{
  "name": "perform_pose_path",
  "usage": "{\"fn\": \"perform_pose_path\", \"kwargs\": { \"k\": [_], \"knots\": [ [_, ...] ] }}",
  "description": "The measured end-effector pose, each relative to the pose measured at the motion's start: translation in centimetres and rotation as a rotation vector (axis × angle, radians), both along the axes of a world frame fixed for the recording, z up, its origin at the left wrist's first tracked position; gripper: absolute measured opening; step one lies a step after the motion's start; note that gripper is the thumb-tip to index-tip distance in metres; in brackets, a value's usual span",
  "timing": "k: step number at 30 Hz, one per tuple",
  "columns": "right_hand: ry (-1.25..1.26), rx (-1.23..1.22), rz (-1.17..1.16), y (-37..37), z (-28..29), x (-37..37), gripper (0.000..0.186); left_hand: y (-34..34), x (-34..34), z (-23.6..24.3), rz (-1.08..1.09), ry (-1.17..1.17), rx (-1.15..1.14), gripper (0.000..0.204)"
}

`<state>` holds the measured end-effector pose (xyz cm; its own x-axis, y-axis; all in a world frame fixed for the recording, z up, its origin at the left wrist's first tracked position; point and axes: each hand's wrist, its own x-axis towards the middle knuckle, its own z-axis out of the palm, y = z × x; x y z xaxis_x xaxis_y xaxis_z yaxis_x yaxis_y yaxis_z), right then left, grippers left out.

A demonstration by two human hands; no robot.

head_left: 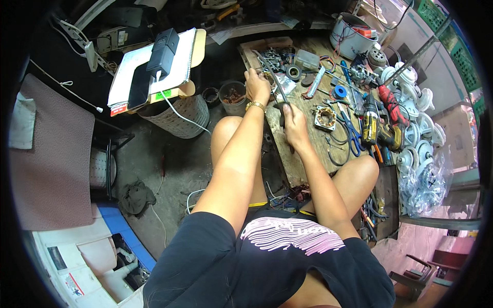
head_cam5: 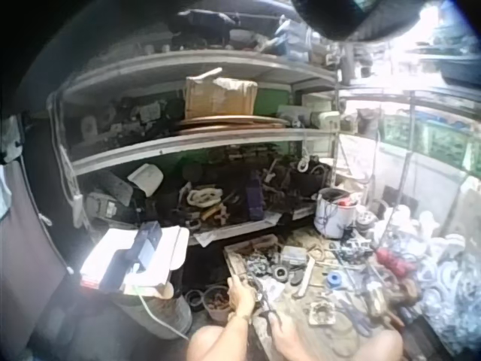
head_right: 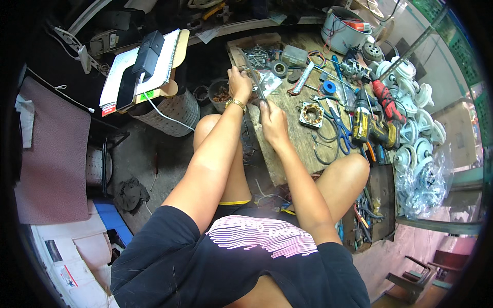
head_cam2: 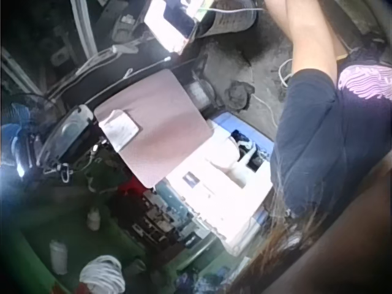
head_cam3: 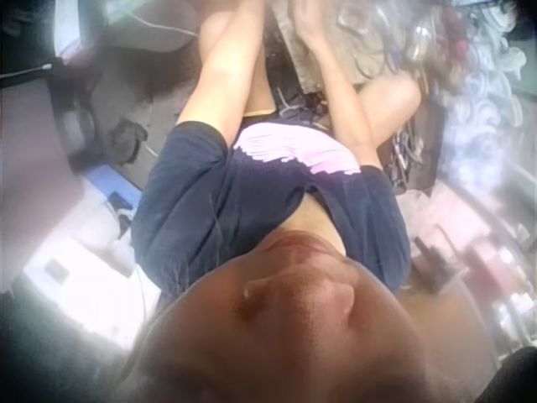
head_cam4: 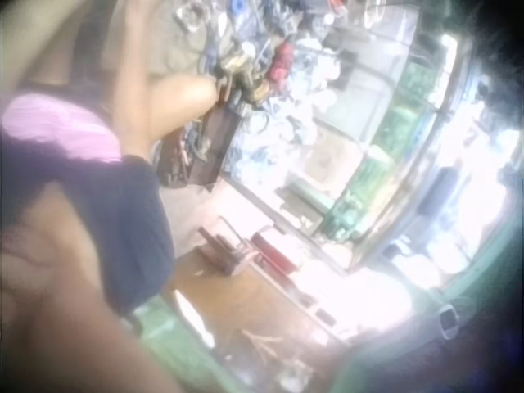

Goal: The person dismantles a fan motor stator using pliers and a screwdriver. They pull wires from the copper coils by hand and use tools to separate metal components while sitting at a cluttered workbench.

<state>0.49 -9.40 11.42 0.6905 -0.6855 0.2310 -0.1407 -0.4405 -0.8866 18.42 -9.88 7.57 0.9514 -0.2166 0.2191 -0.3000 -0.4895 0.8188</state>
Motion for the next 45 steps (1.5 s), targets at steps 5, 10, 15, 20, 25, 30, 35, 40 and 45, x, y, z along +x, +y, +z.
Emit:
{"fn": "perform_pose_path", "kwargs": {
  "k": [5, 10, 15, 20, 25, 30, 35, 40, 45],
  "knots": [
    [-0.027, -0.033, -0.022, 2.0, -1.2, -6.1, 0.034, 0.2, 0.7, -0.5, -0.058, 0.015, -0.009, 0.016],
    [0.091, 0.048, 0.016, 3.1, 1.4, -6.4, 0.036, 0.4, 0.3, -0.4, -0.050, -0.003, 0.017, 0.016],
    [0.028, -0.119, -0.027, -2.0, -0.5, 1.9, 0.033, -0.1, -0.5, -0.1, -0.057, -0.017, -0.024, 0.018],
    [0.041, 0.075, -0.014, -1.5, -1.1, 2.8, 0.035, -0.1, -0.1, 0.0, -0.033, 0.014, 0.009, 0.019],
    [-0.001, -0.026, -0.013, 2.8, -0.7, -4.4, 0.035, 0.0, 0.2, -0.3, -0.010, 0.034, -0.008, 0.018],
    [0.074, 0.136, 0.020, 3.2, 0.7, -6.1, 0.035, 0.9, 0.5, -0.3, -0.058, 0.022, -0.007, 0.018],
    [0.038, -0.068, -0.007, -1.5, -1.5, -0.9, 0.038, 0.2, -1.4, -0.2, -0.064, -0.027, -0.049, 0.016],
    [-0.069, -0.051, -0.015, -1.9, -2.0, 2.1, 0.039, -0.1, 0.1, 0.6, -0.007, 0.052, -0.044, 0.017],
    [-0.022, 0.219, -0.017, 1.0, -0.5, -1.9, 0.036, 0.1, 0.3, -0.1, 0.010, 0.010, -0.028, 0.017]
  ]
}}
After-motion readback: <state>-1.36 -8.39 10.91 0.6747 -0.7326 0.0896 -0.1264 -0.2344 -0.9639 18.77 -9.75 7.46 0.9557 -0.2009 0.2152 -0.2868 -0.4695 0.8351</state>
